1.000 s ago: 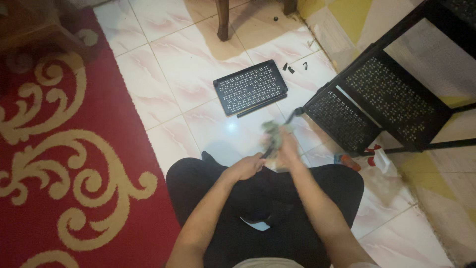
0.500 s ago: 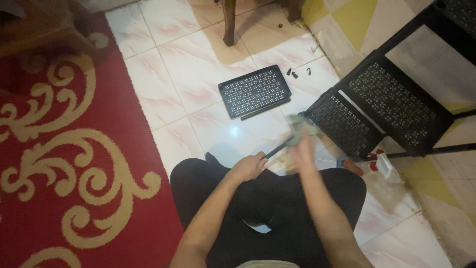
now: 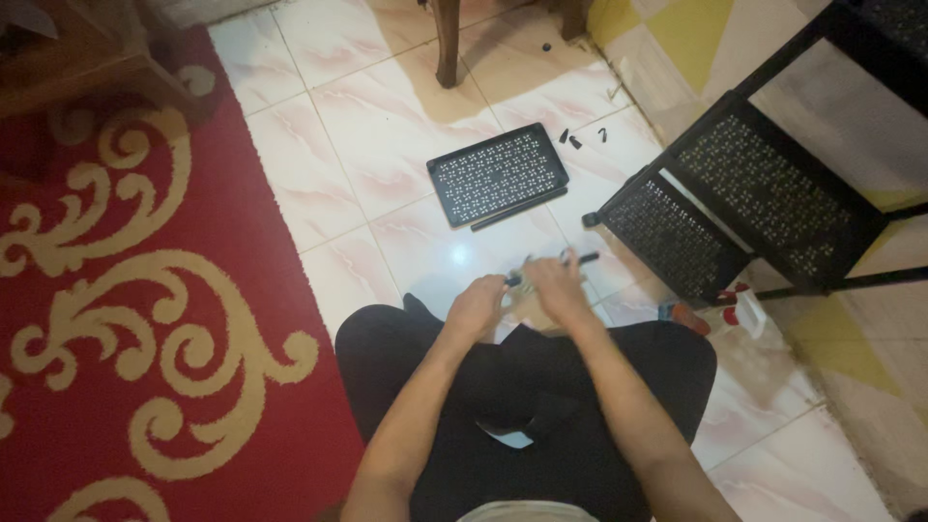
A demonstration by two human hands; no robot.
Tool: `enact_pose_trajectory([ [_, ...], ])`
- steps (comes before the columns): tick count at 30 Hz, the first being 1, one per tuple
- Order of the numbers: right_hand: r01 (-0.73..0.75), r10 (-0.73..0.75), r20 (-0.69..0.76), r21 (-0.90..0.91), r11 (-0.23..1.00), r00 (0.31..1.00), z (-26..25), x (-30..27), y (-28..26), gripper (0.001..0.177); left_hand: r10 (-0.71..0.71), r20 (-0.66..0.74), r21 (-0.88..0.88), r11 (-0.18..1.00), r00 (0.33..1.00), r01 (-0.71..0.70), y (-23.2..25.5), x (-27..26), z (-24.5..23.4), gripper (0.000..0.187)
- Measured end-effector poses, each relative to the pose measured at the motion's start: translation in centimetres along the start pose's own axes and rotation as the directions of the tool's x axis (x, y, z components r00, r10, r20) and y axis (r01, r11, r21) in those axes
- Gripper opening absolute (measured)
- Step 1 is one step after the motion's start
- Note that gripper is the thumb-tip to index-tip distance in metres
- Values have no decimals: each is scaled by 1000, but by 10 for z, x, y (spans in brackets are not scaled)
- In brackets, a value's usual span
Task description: The person sits on the floor and takes apart a black tiered shelf rack, pulling the vertical poles out of the shelf trays. They wipe the poles and a detached shelf tray with a green cloth, then reinsert the poles into the rack and continue cleaning the removed tray.
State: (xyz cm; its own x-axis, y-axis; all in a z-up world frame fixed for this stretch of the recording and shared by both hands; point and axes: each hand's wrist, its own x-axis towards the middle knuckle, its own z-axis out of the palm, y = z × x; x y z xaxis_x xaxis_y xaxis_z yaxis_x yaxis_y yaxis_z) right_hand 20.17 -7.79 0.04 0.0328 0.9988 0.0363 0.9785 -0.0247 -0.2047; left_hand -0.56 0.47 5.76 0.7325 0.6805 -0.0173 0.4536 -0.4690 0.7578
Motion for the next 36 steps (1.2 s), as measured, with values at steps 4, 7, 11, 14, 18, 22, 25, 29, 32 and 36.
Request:
enact_pose_trajectory([
  [4, -204, 178, -179, -138, 969, 968, 7, -8, 58, 38, -49, -42, 40, 998, 998, 51, 3, -5, 0, 22],
  [7, -454, 451, -312, 67, 888, 836, 6, -12, 86, 47, -54, -113, -9, 999, 992, 53, -5, -9, -1, 22],
  [11, -295, 838, 177, 955, -20, 517, 2, -14, 78, 40, -180, -116, -218, 964, 977, 151, -15, -9, 0, 25],
  [14, -249, 443, 369, 919, -306, 817, 16, -24, 33, 49, -70, -95, -244, 969, 993, 45, -13, -7, 13, 26],
  [18, -414, 252, 481, 868, -274, 840, 50, -33, -18, 47, 32, 101, -3, 1000, 994, -31, 2, -16, 25, 28],
  [22, -168, 543, 263, 961, -220, 797, 40, -15, 29, 51, 84, 175, 74, 992, 981, -99, 11, -31, 19, 29],
  [25, 200, 588, 174, 833, -516, 790, 21, -10, 59, 43, -67, 268, -36, 996, 961, 80, 12, -36, 35, 26],
  [29, -110, 260, 40, 959, 261, 965, 27, -23, -4, 51, -123, 170, -323, 930, 978, 174, -5, -25, 66, 30],
  [32, -336, 179, 499, 768, -546, 848, 30, -20, -32, 35, -38, -28, -289, 957, 999, 28, -26, -15, 77, 26],
  [36, -51, 194, 192, 825, -563, 962, 10, 2, 21, 48, -87, 279, -185, 972, 956, 143, -37, -24, 76, 31],
])
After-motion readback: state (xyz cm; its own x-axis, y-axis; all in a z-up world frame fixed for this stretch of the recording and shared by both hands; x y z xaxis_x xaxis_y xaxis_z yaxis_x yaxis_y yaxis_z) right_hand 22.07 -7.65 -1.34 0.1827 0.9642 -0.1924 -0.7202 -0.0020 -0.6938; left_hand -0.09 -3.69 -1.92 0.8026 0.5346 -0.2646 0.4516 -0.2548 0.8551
